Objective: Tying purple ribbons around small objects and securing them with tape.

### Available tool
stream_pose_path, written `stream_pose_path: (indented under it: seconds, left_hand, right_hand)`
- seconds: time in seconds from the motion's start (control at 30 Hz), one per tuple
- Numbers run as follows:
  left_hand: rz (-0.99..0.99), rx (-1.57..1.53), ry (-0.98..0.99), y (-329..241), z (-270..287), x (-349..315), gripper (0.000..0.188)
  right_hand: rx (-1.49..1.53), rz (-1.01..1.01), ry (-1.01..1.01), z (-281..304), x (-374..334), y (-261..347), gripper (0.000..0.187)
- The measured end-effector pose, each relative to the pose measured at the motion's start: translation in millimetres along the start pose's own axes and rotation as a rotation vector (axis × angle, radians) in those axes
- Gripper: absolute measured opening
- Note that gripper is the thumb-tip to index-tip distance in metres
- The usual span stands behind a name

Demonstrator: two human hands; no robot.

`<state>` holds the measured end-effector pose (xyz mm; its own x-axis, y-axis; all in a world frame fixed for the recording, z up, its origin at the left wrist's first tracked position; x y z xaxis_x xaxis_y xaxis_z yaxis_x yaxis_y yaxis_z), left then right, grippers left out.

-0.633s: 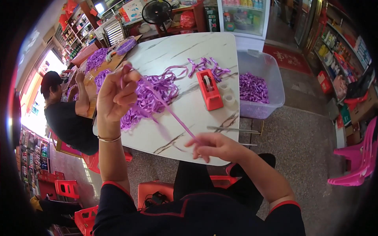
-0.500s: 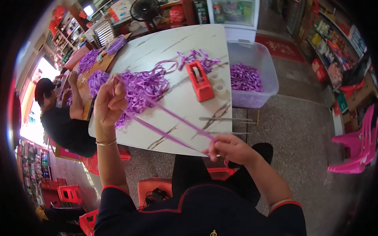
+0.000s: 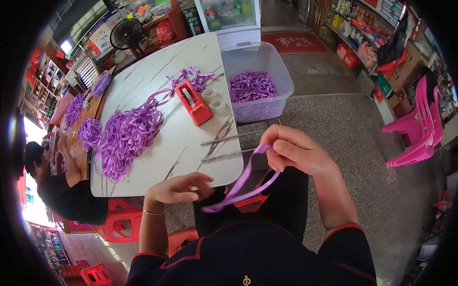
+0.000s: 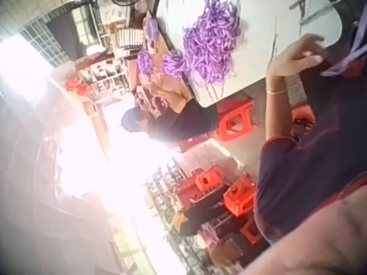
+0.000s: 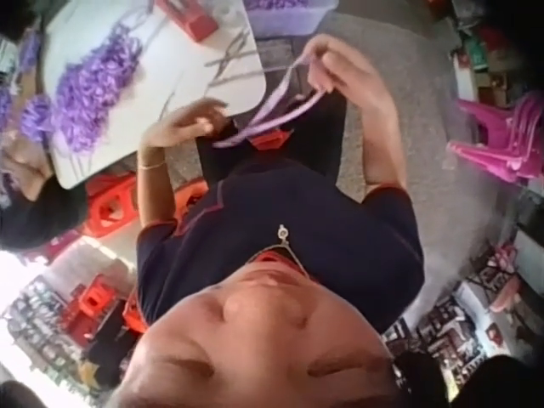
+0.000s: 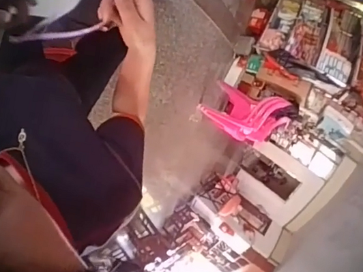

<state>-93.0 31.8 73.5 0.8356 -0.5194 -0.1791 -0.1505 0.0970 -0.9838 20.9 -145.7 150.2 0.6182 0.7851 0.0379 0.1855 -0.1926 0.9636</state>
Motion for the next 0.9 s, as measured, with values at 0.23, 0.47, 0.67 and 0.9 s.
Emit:
stream_pose_path:
  seconds: [0.23, 0.47, 0.67, 0.9]
  left_hand:
    - [-0.272, -0.211, -0.171, -48, -28, 79, 0.053]
    - [-0.223, -0.327, -0.254, -50, -36, 114, 0.045]
    - [-0.122, -0.263, -0.040, -36, -55, 125, 0.029]
    - [-0.121, -0.311, -0.250, -33, -42, 133, 0.025]
  right_hand:
    - [-0.231, -0.215, 0.059, -17, 1, -8, 0.024]
    - [-0.296, -0.171, 0.203, -11, 3, -15, 0.041]
    - [-0.523, -0.183, 0.157, -3, 7, -12, 0.051]
    - [-1.007, 0.280, -0.138, 29, 7, 3, 0.026]
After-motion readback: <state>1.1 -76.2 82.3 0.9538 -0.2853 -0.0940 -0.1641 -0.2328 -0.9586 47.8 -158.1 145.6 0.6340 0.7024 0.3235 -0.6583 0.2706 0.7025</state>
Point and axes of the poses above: each hand's wrist, its own x-axis towards the middle knuckle, its own z-axis out of the back of the hand, y = z × x, the point moved 9 cm from there along x, towards the middle knuckle, and after that the axes turned 6 degrees about -y, right-handed, at the moved point
